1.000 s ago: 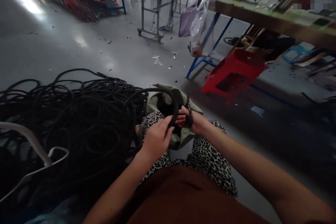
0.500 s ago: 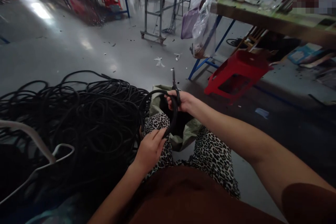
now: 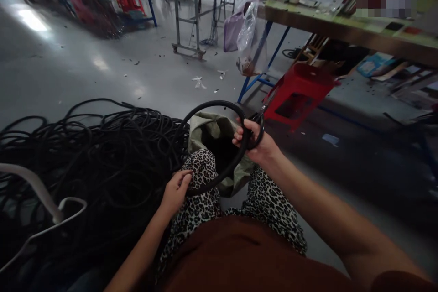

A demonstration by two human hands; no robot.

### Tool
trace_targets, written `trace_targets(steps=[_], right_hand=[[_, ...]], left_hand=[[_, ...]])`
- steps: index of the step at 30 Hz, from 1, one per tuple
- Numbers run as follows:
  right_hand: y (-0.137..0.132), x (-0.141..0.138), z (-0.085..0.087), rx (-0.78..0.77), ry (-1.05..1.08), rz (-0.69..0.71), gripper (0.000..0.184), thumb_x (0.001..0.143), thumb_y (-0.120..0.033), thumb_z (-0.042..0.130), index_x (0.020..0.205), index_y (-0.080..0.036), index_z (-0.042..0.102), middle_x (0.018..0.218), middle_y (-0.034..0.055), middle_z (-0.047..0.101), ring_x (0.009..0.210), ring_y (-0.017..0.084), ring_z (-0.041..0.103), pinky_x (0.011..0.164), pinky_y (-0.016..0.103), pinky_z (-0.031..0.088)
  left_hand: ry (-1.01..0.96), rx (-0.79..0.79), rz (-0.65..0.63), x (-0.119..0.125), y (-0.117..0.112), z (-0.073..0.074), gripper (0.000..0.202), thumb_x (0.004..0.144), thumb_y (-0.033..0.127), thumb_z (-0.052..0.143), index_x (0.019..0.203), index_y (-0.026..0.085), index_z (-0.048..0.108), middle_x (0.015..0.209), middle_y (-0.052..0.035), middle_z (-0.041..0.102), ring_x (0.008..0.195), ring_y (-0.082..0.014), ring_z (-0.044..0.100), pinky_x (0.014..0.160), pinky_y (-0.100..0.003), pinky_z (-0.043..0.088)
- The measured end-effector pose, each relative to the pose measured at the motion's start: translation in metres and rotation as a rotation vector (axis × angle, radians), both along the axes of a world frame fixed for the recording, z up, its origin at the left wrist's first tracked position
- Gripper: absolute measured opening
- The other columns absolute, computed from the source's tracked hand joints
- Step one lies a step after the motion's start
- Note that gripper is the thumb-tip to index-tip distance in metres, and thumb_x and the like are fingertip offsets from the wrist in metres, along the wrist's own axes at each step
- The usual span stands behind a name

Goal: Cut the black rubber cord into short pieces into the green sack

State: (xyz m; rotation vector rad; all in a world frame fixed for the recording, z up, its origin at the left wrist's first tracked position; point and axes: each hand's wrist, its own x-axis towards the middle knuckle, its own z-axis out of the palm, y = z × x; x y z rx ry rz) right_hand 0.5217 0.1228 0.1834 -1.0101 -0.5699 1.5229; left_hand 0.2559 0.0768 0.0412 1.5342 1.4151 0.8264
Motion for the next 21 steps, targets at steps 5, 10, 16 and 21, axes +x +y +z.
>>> trace_targets(steps=[5, 10, 16, 21], right_hand=[[-0.002, -0.005, 0.0, 0.017, 0.046, 0.059, 0.025, 0.074, -0.031, 0.065, 0.092, -0.016, 0.058, 0.061, -0.0042, 0.054, 0.054, 0.009, 0.051, 0.056, 0.024, 0.046], [-0.003, -0.017, 0.003, 0.103, -0.003, 0.175, 0.029, 0.072, -0.032, 0.067, 0.094, -0.015, 0.058, 0.059, -0.0036, 0.057, 0.051, 0.009, 0.051, 0.051, 0.023, 0.043], [-0.026, -0.018, -0.007, 0.004, -0.175, 0.424, 0.029, 0.07, -0.033, 0.07, 0.089, -0.014, 0.059, 0.054, -0.0026, 0.057, 0.046, 0.01, 0.049, 0.045, 0.021, 0.038], [-0.053, -0.012, -0.008, -0.107, -0.261, 0.587, 0.028, 0.07, -0.036, 0.069, 0.088, -0.016, 0.059, 0.054, -0.0027, 0.058, 0.045, 0.01, 0.049, 0.043, 0.021, 0.038]], left_hand=[[0.145, -0.045, 0.214, -0.019, 0.025, -0.034, 0.029, 0.076, 0.038, 0.055, 0.093, 0.018, 0.067, 0.098, -0.0086, 0.07, 0.097, -0.0241, 0.063, 0.091, -0.039, 0.049], [0.156, 0.117, 0.473, -0.038, 0.042, -0.037, 0.025, 0.082, 0.032, 0.045, 0.096, 0.017, 0.06, 0.09, -0.0061, 0.066, 0.081, -0.0175, 0.063, 0.08, -0.032, 0.05], [-0.013, 0.24, 0.686, -0.061, 0.109, -0.035, 0.022, 0.083, 0.026, 0.044, 0.1, 0.016, 0.053, 0.088, -0.0028, 0.06, 0.079, -0.0115, 0.06, 0.078, -0.026, 0.05], [-0.237, -0.25, 0.605, -0.055, 0.164, -0.045, 0.018, 0.079, 0.032, 0.053, 0.078, 0.014, 0.055, 0.063, -0.0009, 0.056, 0.064, -0.0136, 0.057, 0.064, -0.028, 0.051]])
